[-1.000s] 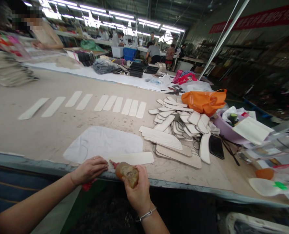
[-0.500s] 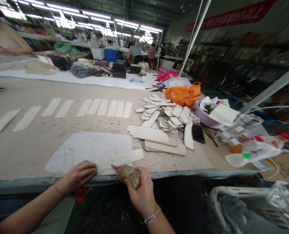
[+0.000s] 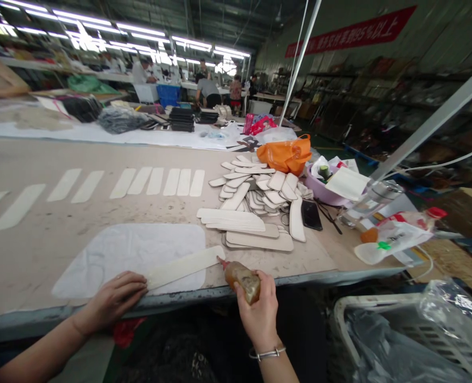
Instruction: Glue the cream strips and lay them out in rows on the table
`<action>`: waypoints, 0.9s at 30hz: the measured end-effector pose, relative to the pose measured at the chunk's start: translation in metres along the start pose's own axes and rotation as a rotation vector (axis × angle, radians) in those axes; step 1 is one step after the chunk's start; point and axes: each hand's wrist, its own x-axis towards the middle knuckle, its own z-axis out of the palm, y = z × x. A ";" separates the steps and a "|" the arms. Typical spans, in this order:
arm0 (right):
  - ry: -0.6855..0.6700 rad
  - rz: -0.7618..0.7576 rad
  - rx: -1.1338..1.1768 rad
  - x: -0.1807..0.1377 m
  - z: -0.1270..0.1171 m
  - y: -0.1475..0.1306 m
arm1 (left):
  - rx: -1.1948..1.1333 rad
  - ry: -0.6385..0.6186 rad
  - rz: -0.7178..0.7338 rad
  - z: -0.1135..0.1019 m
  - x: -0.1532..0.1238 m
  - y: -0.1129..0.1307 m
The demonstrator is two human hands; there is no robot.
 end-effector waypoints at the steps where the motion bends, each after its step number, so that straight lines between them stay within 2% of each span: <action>1: -0.018 -0.006 0.038 -0.002 0.004 -0.004 | -0.001 0.000 0.000 0.001 0.000 0.000; 8: -0.224 -0.129 0.303 -0.018 0.047 -0.048 | 0.002 -0.007 -0.009 0.001 0.003 0.001; 12: -0.285 -0.107 0.300 -0.017 0.049 -0.049 | 0.022 -0.021 -0.024 0.001 0.001 0.000; 21: -0.041 0.035 0.045 0.001 0.008 0.005 | 0.035 0.023 -0.004 0.004 -0.002 -0.005; 27: 0.027 0.083 0.062 0.012 0.012 0.015 | 0.043 0.016 0.005 0.003 -0.001 -0.004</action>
